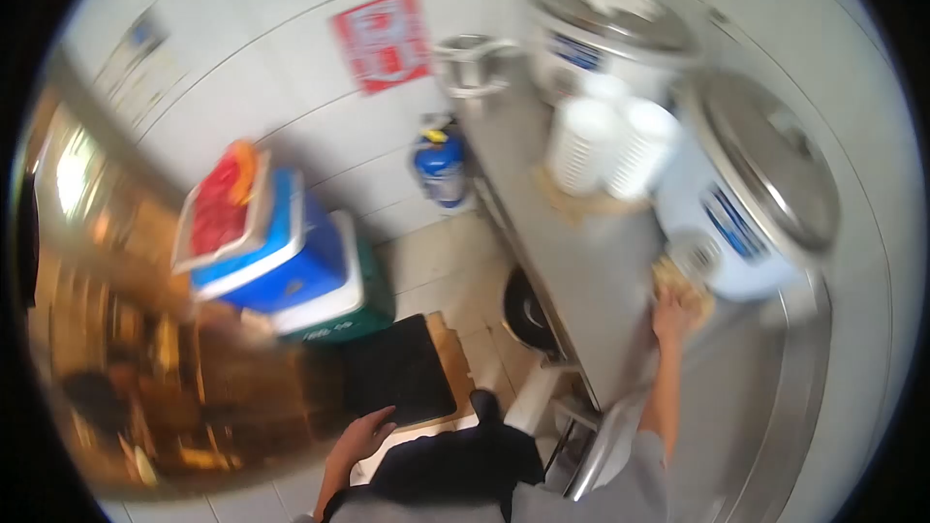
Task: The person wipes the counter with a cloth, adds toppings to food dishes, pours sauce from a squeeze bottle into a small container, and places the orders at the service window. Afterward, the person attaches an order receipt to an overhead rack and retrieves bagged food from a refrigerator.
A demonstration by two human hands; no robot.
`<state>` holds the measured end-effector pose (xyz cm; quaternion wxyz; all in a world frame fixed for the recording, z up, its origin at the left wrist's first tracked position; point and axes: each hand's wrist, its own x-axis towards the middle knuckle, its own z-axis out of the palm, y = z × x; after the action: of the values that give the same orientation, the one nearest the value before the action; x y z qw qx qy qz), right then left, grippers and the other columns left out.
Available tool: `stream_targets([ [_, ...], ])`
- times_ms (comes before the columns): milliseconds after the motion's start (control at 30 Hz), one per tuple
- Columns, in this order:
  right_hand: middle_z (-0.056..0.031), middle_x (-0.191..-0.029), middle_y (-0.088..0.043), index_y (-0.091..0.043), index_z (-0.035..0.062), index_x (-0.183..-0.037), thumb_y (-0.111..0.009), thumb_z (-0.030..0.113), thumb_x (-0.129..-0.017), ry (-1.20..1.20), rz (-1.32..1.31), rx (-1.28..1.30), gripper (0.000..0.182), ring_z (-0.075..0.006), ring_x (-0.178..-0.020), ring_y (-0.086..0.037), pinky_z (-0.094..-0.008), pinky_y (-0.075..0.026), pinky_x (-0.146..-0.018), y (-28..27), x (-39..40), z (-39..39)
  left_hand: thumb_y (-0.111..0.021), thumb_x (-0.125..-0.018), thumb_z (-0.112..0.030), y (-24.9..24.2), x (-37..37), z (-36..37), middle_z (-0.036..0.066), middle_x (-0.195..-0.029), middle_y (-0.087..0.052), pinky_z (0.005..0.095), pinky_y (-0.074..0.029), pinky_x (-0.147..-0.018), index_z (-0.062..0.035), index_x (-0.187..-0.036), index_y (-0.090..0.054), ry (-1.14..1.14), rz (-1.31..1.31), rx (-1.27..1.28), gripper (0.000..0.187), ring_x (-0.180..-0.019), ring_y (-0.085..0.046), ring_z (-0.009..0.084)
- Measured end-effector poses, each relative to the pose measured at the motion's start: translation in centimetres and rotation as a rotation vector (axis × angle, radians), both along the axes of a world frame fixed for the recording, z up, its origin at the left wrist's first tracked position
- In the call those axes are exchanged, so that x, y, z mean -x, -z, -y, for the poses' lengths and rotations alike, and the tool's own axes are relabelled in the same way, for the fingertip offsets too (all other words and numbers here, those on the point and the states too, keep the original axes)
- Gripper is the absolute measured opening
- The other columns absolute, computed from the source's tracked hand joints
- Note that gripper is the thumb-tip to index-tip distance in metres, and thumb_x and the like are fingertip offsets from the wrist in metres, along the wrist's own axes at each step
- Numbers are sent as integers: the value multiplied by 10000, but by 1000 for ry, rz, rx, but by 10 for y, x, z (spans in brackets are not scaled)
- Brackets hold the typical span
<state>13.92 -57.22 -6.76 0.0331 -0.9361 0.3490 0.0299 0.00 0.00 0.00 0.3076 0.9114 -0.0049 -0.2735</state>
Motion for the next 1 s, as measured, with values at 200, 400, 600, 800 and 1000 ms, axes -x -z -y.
stream_targets([
  [200, -172, -1405, -295, -358, 93, -1346, -324, 324, -955, -623, 484, -114, 455, -363, -1313, -210, -478, -148, -1063, -25, -17, -216, -519, -869, -238, -11, 56, -10, 158, -1225, -505, 402, -429, -891, -64, -1247, -456, -271, 335, 102, 421, -1094, -498, 334],
  [400, -186, -1418, -254, -248, 9, -1371, -235, 527, -921, -1020, -399, -1848, 686, -308, -1328, -197, -405, -170, -1073, -27, 110, -509, -525, -871, -281, -24, 130, -28, 157, -1391, -310, 453, -239, -1041, -94, -1352, -329, -487, 734, 124, 551, -1306, -248, 322],
  [600, -149, -1423, -258, -250, 154, -1386, -257, 698, -817, 104, -1271, -2483, 787, -291, -1294, -255, -441, -211, -1045, 20, 357, -698, -478, -832, -487, -10, 306, -120, 158, -1438, -215, 483, -103, -1071, -67, -1388, -238, -929, 850, -177, 737, -1345, -154, 322],
  [800, -150, -1354, -355, -290, -2, -1328, -186, 827, -686, -789, -2157, -1513, 1054, -240, -1267, -327, -382, -251, -1053, -64, 500, -768, -475, -813, -492, 9, 480, -150, 180, -1259, -442, 451, -268, -1002, -28, -1234, -439, -1408, 790, -654, 628, -1220, -370, 326],
  [1000, -111, -1272, -447, -346, 4, -1276, -167, 788, -734, -851, -2580, -914, 969, -194, -1221, -381, -343, -273, -1039, -46, 600, -823, -490, -836, -372, 36, 578, -178, 111, -732, -542, 384, -420, -657, -52, -785, -528, -1714, 805, -674, 326, -695, -541, 315],
])
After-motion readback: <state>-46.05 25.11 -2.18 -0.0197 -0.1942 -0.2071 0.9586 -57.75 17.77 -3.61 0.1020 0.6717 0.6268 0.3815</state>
